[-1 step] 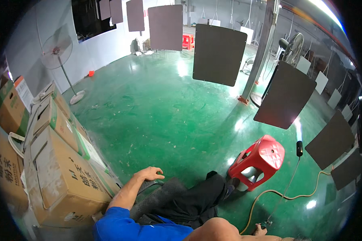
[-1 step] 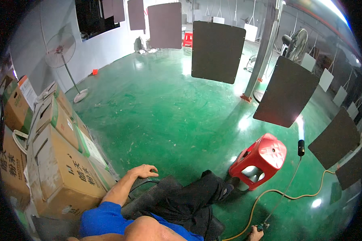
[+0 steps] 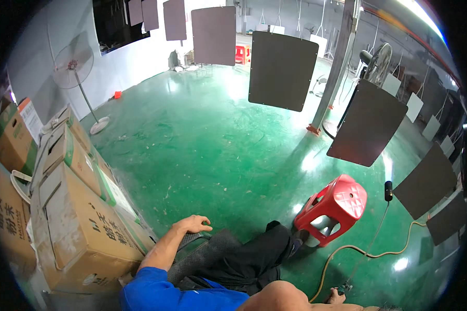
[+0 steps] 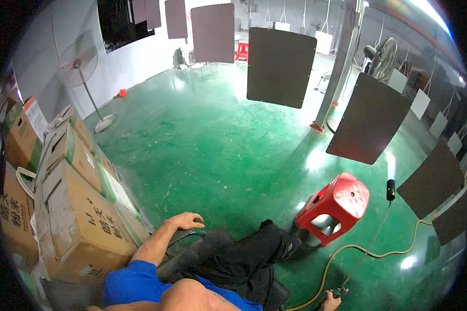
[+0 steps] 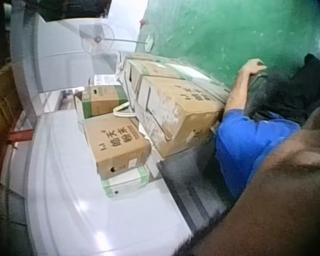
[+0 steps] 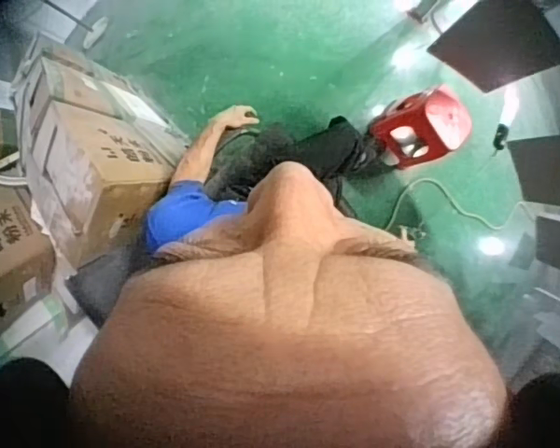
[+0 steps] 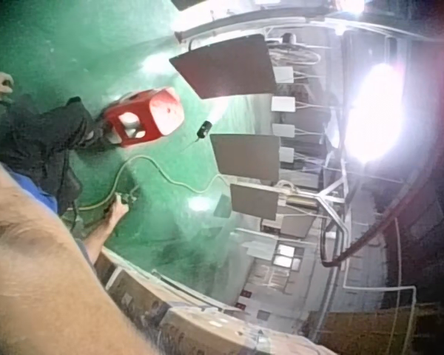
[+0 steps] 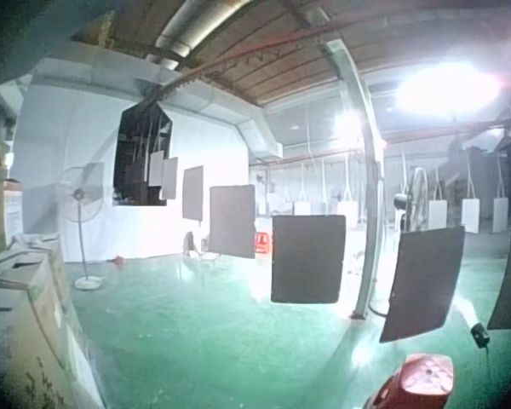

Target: The person sits on a red stool and uses a handheld blowtorch to heat a rectangular metal sheet suspended from the ceiling. The person holds the torch in their right hand and directs the flame onto the surface of the metal sheet, moving the flame slightly to cover different areas.

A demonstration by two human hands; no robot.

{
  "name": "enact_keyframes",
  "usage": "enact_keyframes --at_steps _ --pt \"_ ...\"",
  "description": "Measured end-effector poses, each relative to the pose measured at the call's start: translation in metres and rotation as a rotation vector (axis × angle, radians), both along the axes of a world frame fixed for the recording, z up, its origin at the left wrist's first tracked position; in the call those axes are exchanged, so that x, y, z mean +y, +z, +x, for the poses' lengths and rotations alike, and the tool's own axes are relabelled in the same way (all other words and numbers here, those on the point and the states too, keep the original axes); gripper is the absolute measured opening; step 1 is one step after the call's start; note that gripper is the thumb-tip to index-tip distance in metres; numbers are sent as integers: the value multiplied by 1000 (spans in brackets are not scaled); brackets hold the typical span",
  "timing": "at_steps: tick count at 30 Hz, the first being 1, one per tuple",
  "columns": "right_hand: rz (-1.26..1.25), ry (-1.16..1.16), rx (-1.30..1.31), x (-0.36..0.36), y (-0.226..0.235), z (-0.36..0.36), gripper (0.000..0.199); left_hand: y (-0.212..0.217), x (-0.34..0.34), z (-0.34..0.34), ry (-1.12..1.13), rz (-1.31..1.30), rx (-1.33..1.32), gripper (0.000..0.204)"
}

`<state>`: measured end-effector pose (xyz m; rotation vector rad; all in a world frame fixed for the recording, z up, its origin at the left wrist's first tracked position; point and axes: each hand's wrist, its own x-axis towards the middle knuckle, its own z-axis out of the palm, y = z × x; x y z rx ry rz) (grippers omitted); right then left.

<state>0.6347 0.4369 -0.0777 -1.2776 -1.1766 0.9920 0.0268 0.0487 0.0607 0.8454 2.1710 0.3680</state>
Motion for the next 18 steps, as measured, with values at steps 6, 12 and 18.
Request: enact_keyframes --at_steps 6,12,18 --pt "-163 129 -34 -1 78 -26 12 -2 -7 -1 6 28 -12 59" --pt "-163 120 -23 -29 154 -82 12 5 -8 0 -13 53 14 60" --pt "-196 170 -95 -51 202 -113 12 13 -7 3 29 42 25 58"
